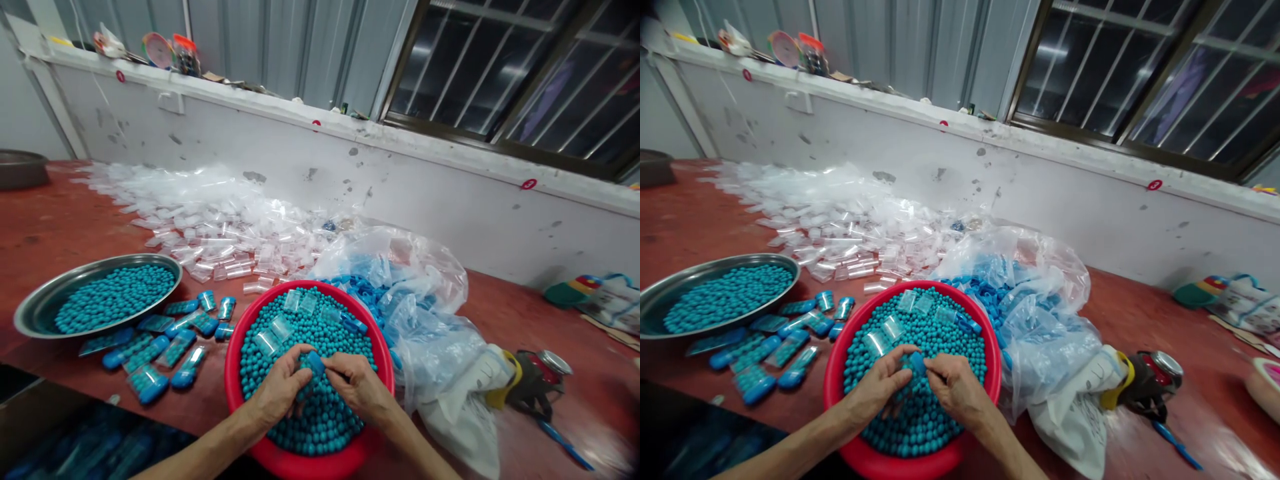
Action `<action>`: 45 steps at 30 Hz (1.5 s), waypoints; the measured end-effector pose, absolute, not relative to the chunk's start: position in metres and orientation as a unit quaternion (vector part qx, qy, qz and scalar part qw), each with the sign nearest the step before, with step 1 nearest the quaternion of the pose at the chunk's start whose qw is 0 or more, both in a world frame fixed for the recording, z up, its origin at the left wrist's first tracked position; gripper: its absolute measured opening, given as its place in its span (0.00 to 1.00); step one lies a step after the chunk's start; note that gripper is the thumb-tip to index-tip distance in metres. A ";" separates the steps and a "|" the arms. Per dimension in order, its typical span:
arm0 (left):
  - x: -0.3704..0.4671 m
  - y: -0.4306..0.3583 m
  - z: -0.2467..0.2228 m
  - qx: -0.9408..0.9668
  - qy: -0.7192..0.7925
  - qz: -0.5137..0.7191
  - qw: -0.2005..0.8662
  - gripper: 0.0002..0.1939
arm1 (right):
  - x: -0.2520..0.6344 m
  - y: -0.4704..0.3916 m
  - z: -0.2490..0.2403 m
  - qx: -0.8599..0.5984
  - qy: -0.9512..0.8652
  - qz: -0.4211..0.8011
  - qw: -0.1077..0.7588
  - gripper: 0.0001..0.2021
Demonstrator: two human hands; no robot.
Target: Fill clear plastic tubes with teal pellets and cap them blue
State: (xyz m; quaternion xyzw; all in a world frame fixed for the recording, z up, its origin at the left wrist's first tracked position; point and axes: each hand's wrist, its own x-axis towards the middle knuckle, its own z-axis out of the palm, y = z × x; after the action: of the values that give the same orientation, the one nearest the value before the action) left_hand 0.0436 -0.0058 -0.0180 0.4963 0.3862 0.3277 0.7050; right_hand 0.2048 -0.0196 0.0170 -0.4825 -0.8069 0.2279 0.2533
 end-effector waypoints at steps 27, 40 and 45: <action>0.041 -0.008 -0.009 0.562 0.376 0.396 0.621 0.25 | 0.184 -0.034 0.001 -0.563 -0.721 0.338 0.220 0.50; 0.051 -0.009 -0.006 0.536 0.429 0.397 0.609 0.13 | 0.156 -0.044 -0.001 -0.606 -0.718 0.199 0.277 0.32; 0.048 -0.008 0.002 0.558 0.446 0.397 0.576 0.12 | 0.163 -0.038 0.004 -0.548 -0.745 0.267 0.270 0.35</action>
State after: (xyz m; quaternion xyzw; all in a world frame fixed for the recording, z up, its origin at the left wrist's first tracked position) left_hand 0.0477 -0.0082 0.0021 0.5578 0.4461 0.3972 0.5763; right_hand 0.1632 -0.0383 0.0040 -0.5478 -0.7454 0.2669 0.2704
